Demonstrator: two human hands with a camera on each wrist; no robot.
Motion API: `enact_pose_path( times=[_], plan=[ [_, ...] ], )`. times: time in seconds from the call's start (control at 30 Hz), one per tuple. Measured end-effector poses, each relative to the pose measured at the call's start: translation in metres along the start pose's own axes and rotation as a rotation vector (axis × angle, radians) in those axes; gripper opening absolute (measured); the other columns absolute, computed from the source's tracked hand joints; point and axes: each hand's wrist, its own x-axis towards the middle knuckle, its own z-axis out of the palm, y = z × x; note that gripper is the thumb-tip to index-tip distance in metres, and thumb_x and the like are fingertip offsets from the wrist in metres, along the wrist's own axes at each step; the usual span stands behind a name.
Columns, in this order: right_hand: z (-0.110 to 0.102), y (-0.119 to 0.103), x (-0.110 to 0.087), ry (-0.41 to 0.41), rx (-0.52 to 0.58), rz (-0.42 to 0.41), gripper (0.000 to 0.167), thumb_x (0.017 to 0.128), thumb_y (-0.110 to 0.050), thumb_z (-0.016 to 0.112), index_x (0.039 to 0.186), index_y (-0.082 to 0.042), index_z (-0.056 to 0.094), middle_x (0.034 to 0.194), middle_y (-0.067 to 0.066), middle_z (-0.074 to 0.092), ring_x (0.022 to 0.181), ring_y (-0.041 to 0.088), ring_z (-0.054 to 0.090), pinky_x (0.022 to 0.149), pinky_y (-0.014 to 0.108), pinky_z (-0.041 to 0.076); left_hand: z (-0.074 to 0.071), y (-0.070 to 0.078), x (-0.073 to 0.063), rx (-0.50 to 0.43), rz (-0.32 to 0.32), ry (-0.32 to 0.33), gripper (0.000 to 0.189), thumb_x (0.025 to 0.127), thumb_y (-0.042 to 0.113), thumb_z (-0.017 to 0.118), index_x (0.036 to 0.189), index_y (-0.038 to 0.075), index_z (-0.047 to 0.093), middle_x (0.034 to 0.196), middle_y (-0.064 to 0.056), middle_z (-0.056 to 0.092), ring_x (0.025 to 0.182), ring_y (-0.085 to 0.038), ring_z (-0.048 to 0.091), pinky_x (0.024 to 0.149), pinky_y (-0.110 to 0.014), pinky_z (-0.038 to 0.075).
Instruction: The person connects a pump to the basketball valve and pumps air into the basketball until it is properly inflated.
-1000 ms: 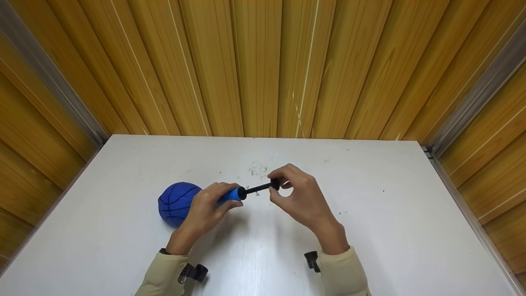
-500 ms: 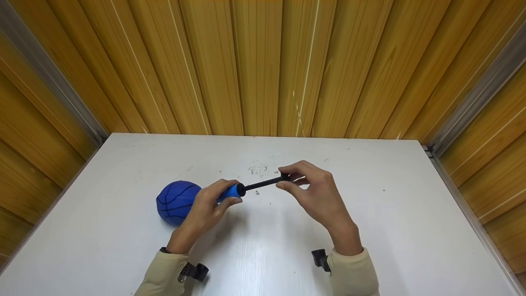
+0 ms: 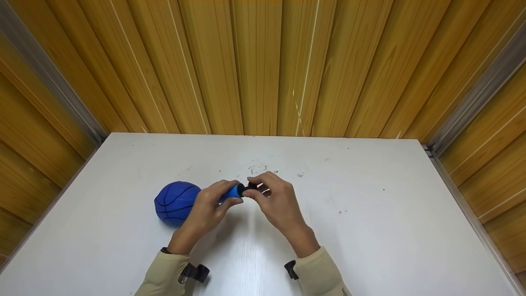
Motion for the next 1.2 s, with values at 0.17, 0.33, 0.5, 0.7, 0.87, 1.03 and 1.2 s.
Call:
enact_pose_path(
  times=[0.17,0.33,0.5,0.7,0.87,1.03,1.2],
  plan=[
    [0.003,0.001,-0.001,-0.026,0.016,-0.051,0.029,0.089,-0.002,0.085,0.116,-0.008,0.077,0.105,-0.002,0.074,0.092,0.019,0.075,0.075,0.030,0.063,-0.002,0.000,0.000,-0.008,0.001,-0.006,0.035,0.096,0.021,0.079,0.124,0.002,0.073,0.112,-0.008,0.075,0.103,-0.025,0.071,0.092,-0.040,0.059],
    [-0.010,0.002,0.001,-0.089,0.020,-0.127,0.033,0.087,0.004,0.086,0.116,-0.007,0.077,0.105,0.001,0.075,0.091,0.019,0.074,0.078,0.029,0.062,-0.002,0.000,-0.001,-0.016,-0.005,-0.021,0.035,0.096,0.023,0.080,0.124,0.005,0.074,0.111,-0.006,0.075,0.104,-0.022,0.070,0.092,-0.038,0.058],
    [-0.032,-0.001,0.004,-0.085,-0.032,-0.151,0.037,0.084,0.011,0.085,0.116,-0.005,0.077,0.106,0.002,0.075,0.092,0.017,0.074,0.081,0.029,0.062,-0.002,-0.001,-0.002,-0.042,-0.028,-0.016,0.034,0.095,0.021,0.081,0.124,0.005,0.074,0.111,-0.004,0.075,0.105,-0.021,0.070,0.093,-0.039,0.058],
    [-0.068,-0.010,0.005,-0.025,-0.063,-0.110,0.039,0.082,0.016,0.084,0.115,-0.004,0.077,0.106,0.004,0.075,0.091,0.014,0.074,0.084,0.024,0.060,-0.003,-0.002,0.000,-0.051,-0.027,0.001,0.035,0.096,0.021,0.080,0.125,0.005,0.073,0.113,-0.004,0.075,0.106,-0.021,0.070,0.093,-0.038,0.058],
    [-0.087,-0.019,0.003,-0.068,-0.015,-0.037,0.041,0.083,0.015,0.083,0.118,-0.005,0.078,0.109,0.005,0.077,0.093,0.014,0.076,0.085,0.022,0.058,-0.004,-0.002,0.000,-0.047,-0.027,-0.014,0.035,0.096,0.022,0.079,0.126,0.005,0.073,0.113,-0.004,0.075,0.107,-0.021,0.069,0.094,-0.038,0.057],
    [-0.081,-0.020,0.003,-0.106,0.013,0.012,0.035,0.084,0.012,0.083,0.114,-0.006,0.080,0.109,0.003,0.078,0.093,0.018,0.078,0.084,0.023,0.059,-0.004,0.000,0.001,-0.047,-0.016,-0.030,0.035,0.096,0.022,0.079,0.126,0.004,0.073,0.111,-0.004,0.074,0.104,-0.022,0.069,0.092,-0.037,0.057],
    [-0.053,-0.009,0.006,-0.112,0.025,0.038,0.026,0.087,0.006,0.084,0.109,-0.008,0.081,0.106,0.000,0.079,0.090,0.021,0.078,0.081,0.024,0.060,-0.002,0.000,0.001,-0.034,-0.016,-0.028,0.034,0.095,0.018,0.080,0.125,0.003,0.073,0.110,-0.005,0.075,0.103,-0.023,0.069,0.093,-0.038,0.057]
  ],
)
